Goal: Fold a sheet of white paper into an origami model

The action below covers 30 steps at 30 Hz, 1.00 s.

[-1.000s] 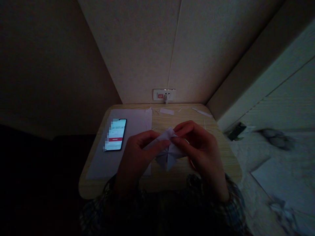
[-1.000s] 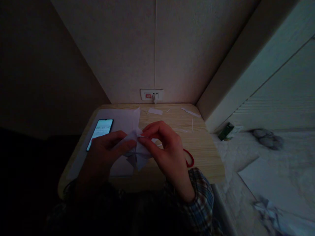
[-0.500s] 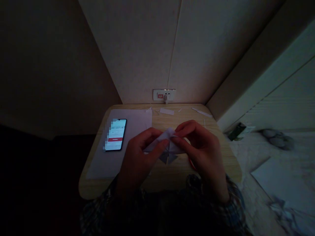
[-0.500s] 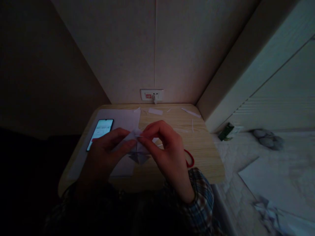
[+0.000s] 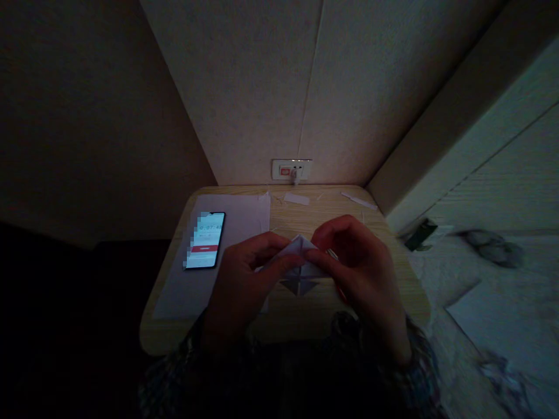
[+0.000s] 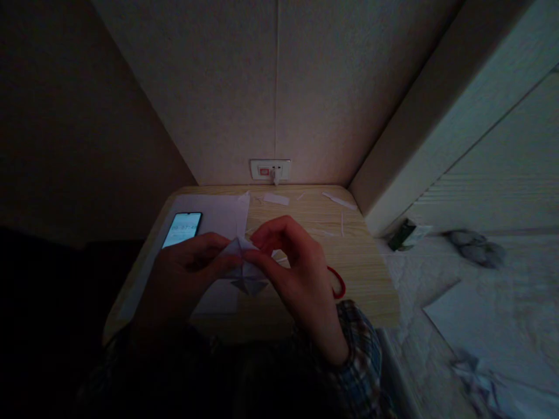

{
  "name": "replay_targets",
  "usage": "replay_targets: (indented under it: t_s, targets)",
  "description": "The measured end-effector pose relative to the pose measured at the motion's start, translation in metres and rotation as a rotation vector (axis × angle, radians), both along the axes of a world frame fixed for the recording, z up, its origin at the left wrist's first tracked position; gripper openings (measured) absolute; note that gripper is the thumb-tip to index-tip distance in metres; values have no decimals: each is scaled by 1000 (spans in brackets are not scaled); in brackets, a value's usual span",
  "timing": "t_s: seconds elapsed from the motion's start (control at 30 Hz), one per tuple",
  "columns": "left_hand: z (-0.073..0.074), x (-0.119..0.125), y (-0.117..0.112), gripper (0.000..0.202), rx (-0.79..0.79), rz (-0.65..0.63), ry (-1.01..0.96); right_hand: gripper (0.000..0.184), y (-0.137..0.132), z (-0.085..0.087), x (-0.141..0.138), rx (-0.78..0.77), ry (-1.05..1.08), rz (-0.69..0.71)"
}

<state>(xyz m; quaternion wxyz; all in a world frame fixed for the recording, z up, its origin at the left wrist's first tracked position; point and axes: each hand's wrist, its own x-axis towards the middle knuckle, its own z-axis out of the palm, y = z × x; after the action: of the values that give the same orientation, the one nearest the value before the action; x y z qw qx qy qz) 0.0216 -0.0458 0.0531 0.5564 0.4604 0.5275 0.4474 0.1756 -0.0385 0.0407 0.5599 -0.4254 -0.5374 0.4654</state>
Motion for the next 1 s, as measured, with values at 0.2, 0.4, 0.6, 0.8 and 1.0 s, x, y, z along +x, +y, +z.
replay_targets:
  t_s: [0.2,0.4,0.6,0.8,1.0]
  targets:
    - [-5,-3,2,9,54,-81,71,23,1,0,3,-47,-1,19]
    - [-6,-6,1,6,88,-121,155,6,4,3,11,-43,-104,127]
    - [-5,-7,1,9,156,-178,189,15,0,4,10,3,-190,53]
    - [-9,-3,1,12,186,-91,65,19,-3,5,6,-19,-185,2]
    - [-11,0,1,16,230,-19,32,20,-2,5,7,-10,-161,25]
